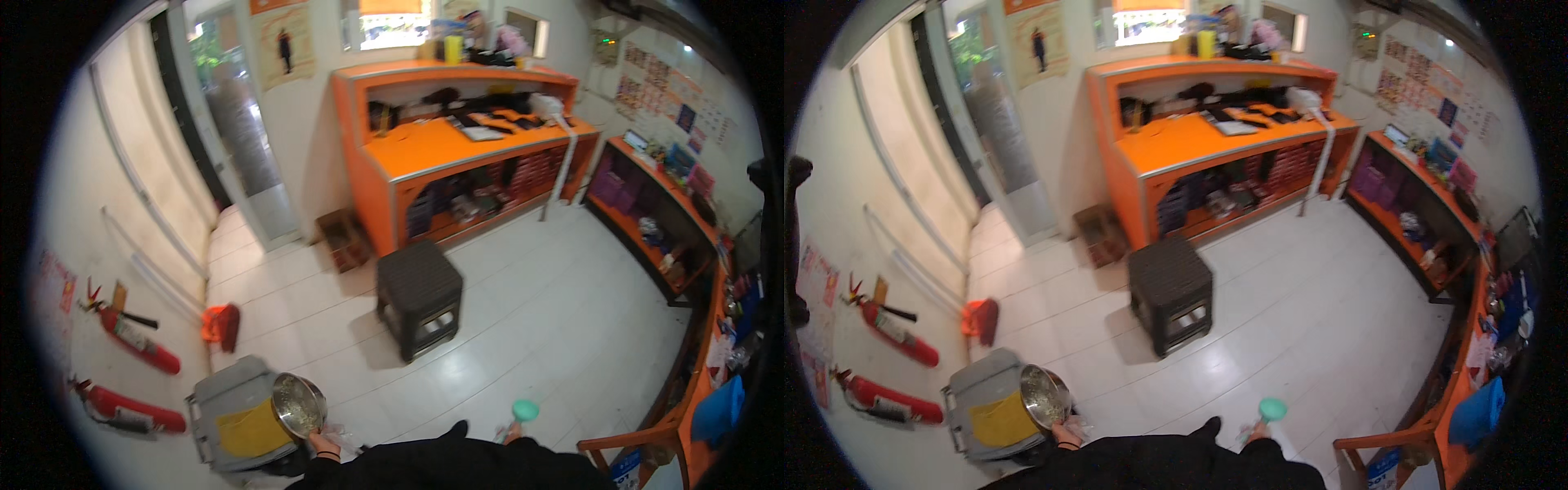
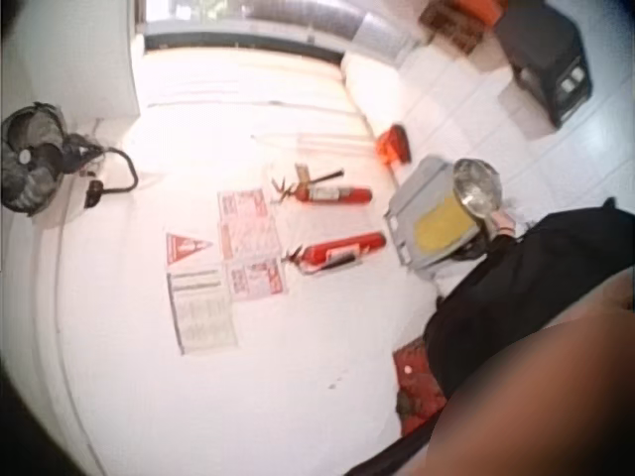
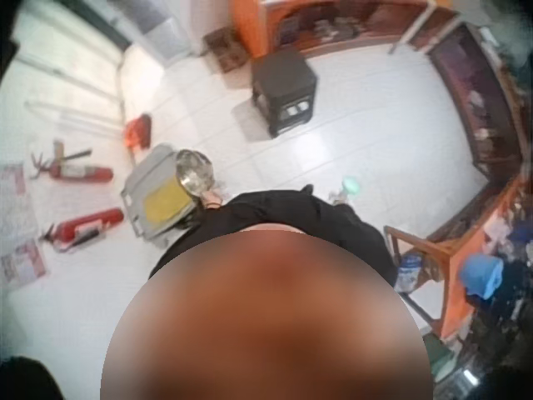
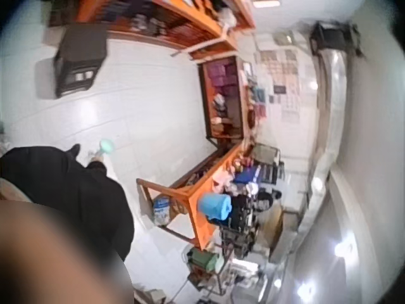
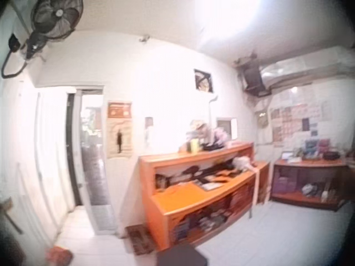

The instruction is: The person scoops rice from a rice cooker into a bowl, mixes it with a spatula, then transfers the rice into a takeaway container. They add fried chicken pieces from a heated display case into the container and close it.

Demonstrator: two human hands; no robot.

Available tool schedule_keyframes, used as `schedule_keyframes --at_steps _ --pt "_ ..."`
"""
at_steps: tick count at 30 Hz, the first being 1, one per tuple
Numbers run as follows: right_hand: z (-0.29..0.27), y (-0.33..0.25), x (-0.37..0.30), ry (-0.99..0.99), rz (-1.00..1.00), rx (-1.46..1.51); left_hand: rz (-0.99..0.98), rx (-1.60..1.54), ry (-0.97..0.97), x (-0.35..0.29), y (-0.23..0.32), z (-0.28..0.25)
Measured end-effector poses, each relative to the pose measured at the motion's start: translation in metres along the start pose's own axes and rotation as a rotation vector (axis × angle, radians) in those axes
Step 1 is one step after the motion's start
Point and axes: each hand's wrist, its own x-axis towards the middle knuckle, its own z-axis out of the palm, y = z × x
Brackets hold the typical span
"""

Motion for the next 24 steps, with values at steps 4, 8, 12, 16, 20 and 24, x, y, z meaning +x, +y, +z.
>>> schedule_keyframes --at_steps 4,8,12,16,20,24 --pt "-0.089 -0.013 -0.027 0.14 -0.26 -0.821 0.062 0.193 -0.077 -0.022 -0.125 0.098" --pt "-0.134 -0.027 -0.032 0.441 0.38 0.214 -0.109 0.387 -0.234 -0.051 -0.227 0.177" --pt "-0.151 -0.05 -0.009 0.579 0.211 0.674 -0.19 0.658 -0.251 -0.066 -0.304 0.254" --pt "-0.17 -0.079 0.018 0.493 0.428 0.804 -0.004 1.148 -0.537 -0.085 -0.347 0.317" --pt "-0.224 -0.103 0.039 0.576 0.582 0.65 0.725 2.279 -0.989 -0.123 -0.405 0.383" --pt "-0.303 -0.13 0.064 0.709 0.423 0.685 1.177 2.57 -1.413 -0.149 -0.505 0.481"
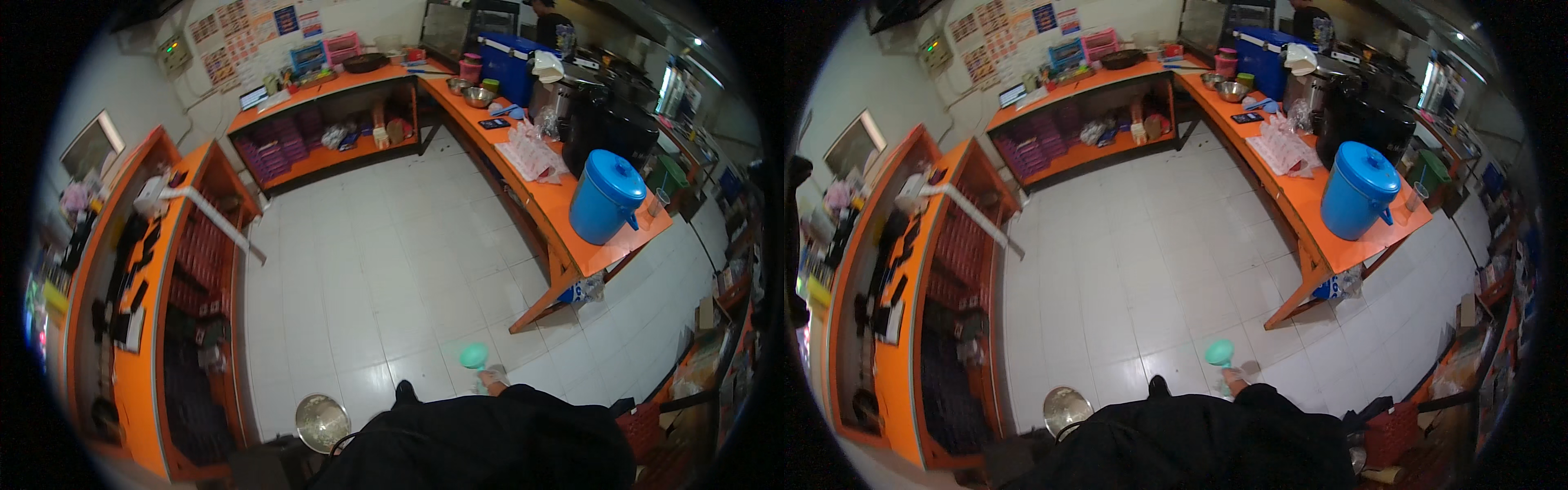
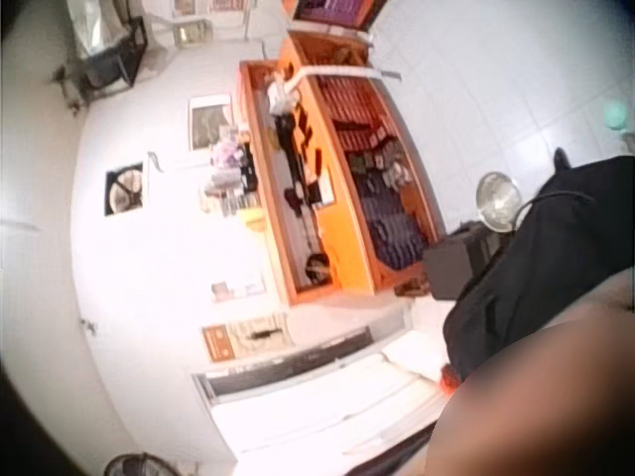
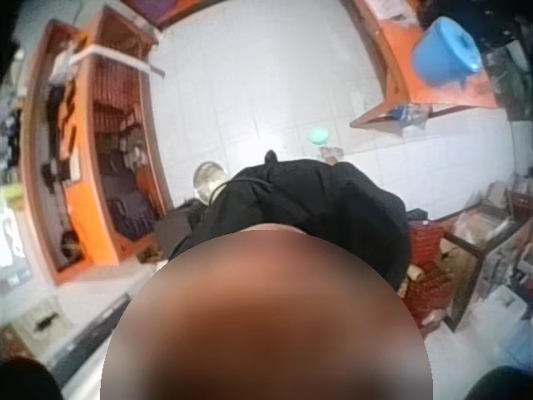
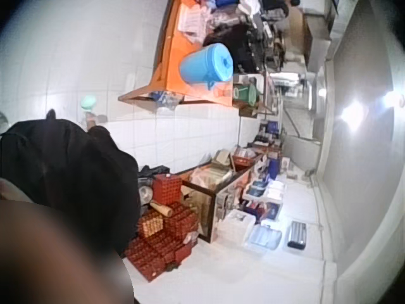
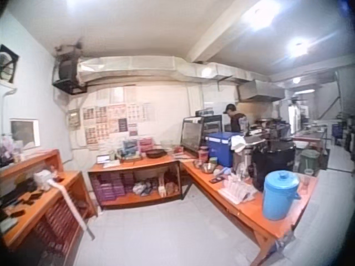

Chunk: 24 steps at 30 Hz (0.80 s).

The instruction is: The person scoops rice from a rice cooker into a bowl, mixes it with a spatula, then transfers the rice into a takeaway container. They add fried chicken pieces from a heated display case into the container and close it.

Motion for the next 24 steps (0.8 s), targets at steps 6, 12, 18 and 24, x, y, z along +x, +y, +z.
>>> schedule_keyframes --at_steps 6,12,18,24 --pt "-0.04 -0.054 0.039 0.196 -0.04 0.456 0.267 -0.087 -0.003 0.193 0.139 -0.072" --pt "-0.079 -0.115 0.086 0.32 -0.122 0.965 0.209 -1.052 -0.323 0.359 0.424 -0.132" --pt "-0.098 -0.347 0.107 0.229 -0.494 0.692 0.396 -1.123 -0.45 0.369 0.656 -0.199" --pt "-0.075 -0.62 0.125 0.187 -0.874 0.01 0.376 -1.252 -0.526 0.426 0.765 -0.253"
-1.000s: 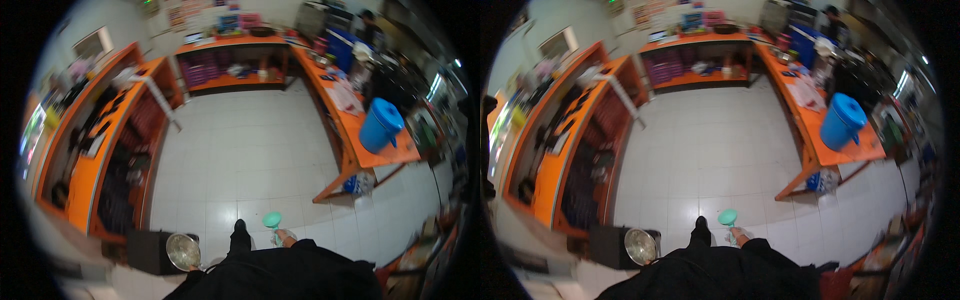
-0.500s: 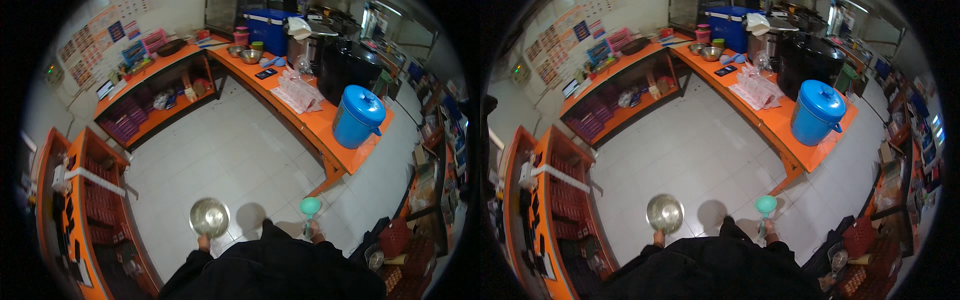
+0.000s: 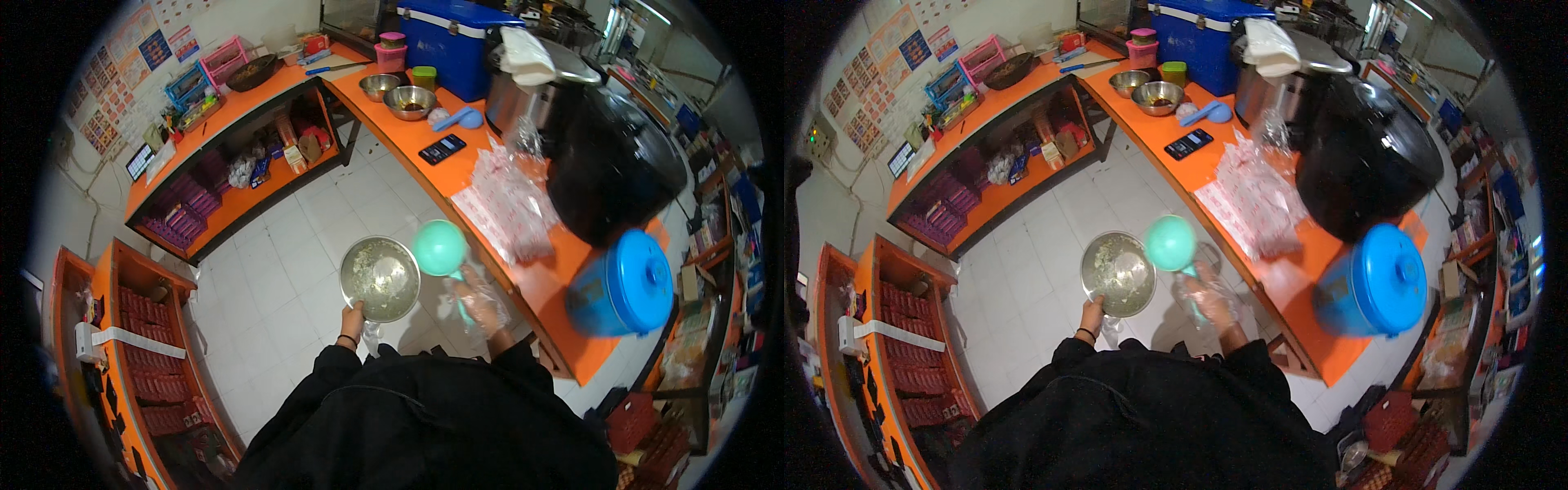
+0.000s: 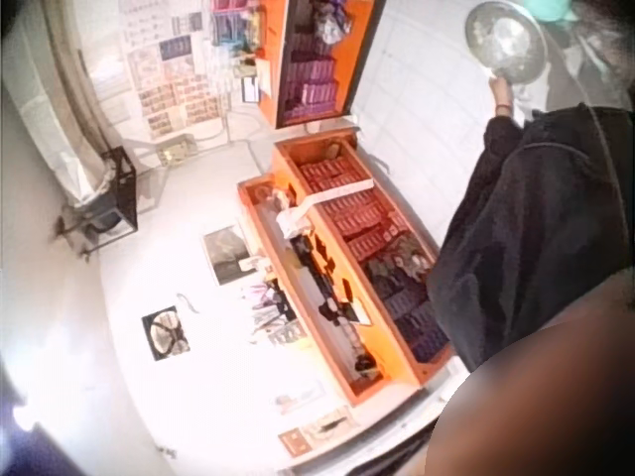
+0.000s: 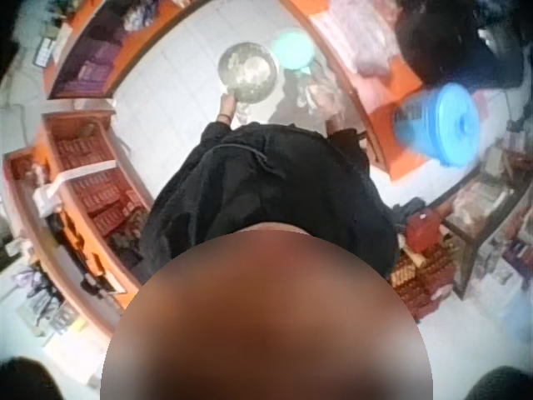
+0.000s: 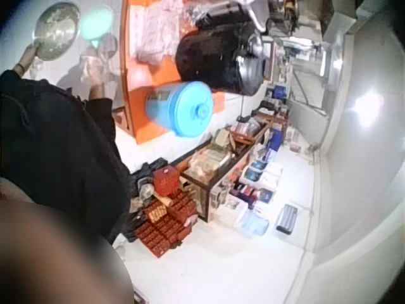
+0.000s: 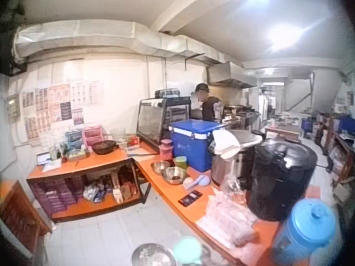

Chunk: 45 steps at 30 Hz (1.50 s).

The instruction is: The person scoops rice from a rice cooker into a bowl, mixes it with a spatula, then transfers the rice into a takeaway container. They add fried chicken pieces from a heated display case into the container and close it.

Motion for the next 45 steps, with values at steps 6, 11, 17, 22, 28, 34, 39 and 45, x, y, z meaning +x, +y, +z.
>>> schedule_keyframes --at_steps 6,11,17,22,28,34,39,45 --pt "0.102 -0.051 0.151 -0.206 -0.038 -0.397 0.029 -0.058 0.072 0.113 0.052 -0.001" --pt "0.155 -0.068 0.259 -0.303 0.056 -0.572 -0.07 0.136 -0.019 0.223 0.126 -0.012" --pt "0.165 -0.072 0.369 -0.194 -0.007 -0.704 -0.111 0.268 -0.195 0.334 0.213 -0.005" --pt "0.111 -0.046 0.477 0.355 0.436 0.479 -0.067 0.217 -0.22 0.43 0.247 0.009" --pt "0.088 -0.021 0.6 0.457 0.229 0.764 -0.063 0.221 -0.226 0.561 0.311 0.013" --pt "0.122 -0.003 0.67 0.793 0.246 0.764 0.093 0.31 -0.162 0.665 0.389 0.012" --pt "0.135 -0.006 0.691 0.834 0.18 0.751 0.06 0.288 -0.144 0.738 0.428 0.017" --pt "0.196 -0.02 0.722 0.941 0.407 1.124 -0.021 0.174 -0.266 0.817 0.469 0.046"
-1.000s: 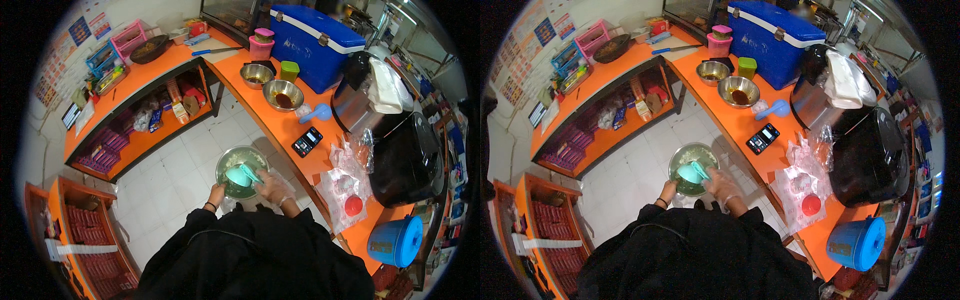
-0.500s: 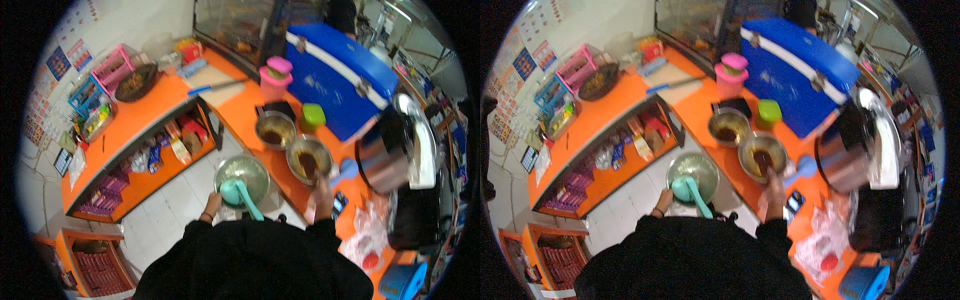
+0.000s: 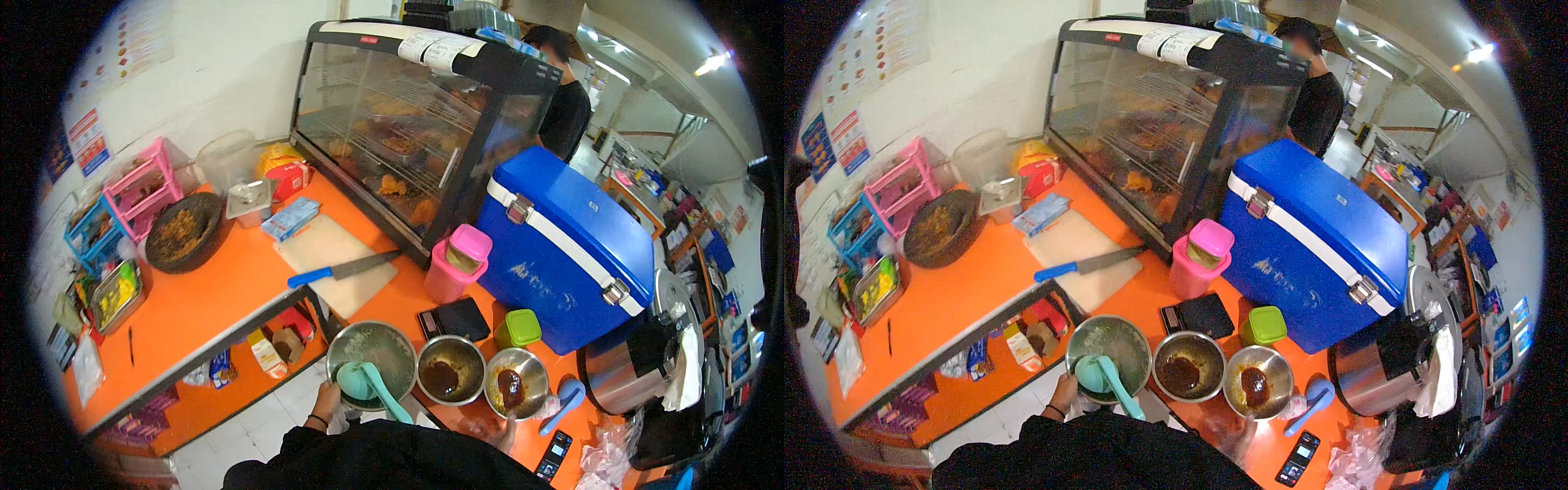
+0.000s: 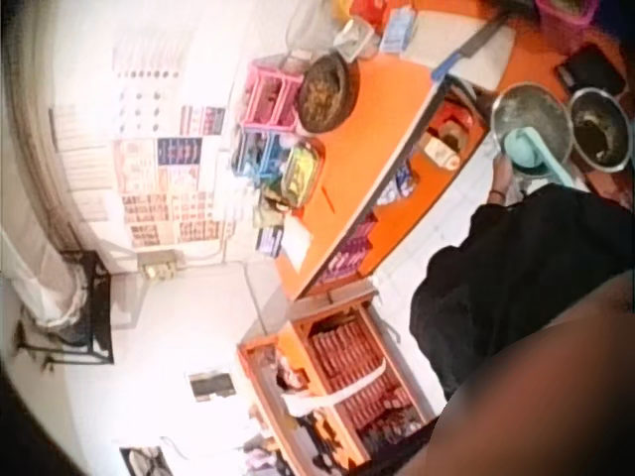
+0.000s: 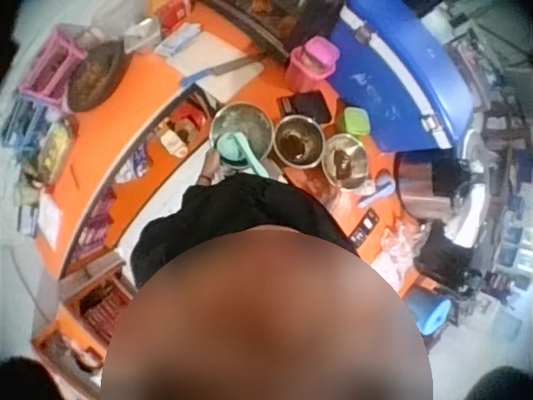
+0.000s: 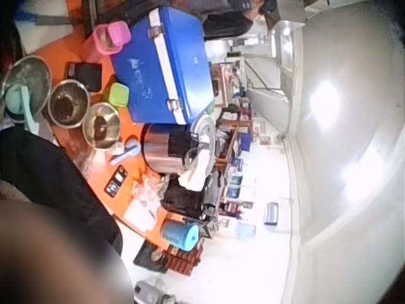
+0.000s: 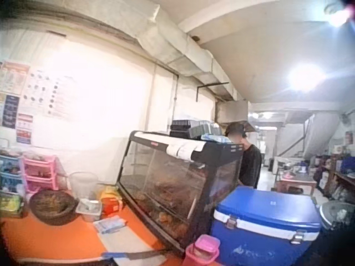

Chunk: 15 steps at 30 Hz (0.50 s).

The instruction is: The person scoops rice from a rice cooker into a bowl, mixes it with a spatula, then transfers the rice into a takeaway container. They add fried chicken pieces from a heated display case into the container and close it.

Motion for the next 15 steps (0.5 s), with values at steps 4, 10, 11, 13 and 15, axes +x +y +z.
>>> schedule_keyframes --at_steps 4,10,11,13,15 --pt "0.053 0.056 -0.003 -0.202 0.179 0.012 0.033 0.085 -0.093 0.043 0.039 -0.015" --pt "0.104 0.109 0.024 -0.147 -0.118 -0.136 0.135 0.343 -0.186 0.105 0.093 -0.039" --pt "0.104 0.115 0.031 -0.258 -0.229 -0.307 0.051 0.204 -0.205 0.113 0.099 -0.043" --pt "0.101 0.125 0.043 -0.455 -0.516 -0.907 0.001 0.255 -0.2 0.119 0.109 -0.047" --pt "0.102 0.134 0.051 -0.547 -0.586 -1.199 0.05 0.151 -0.244 0.127 0.119 -0.046"
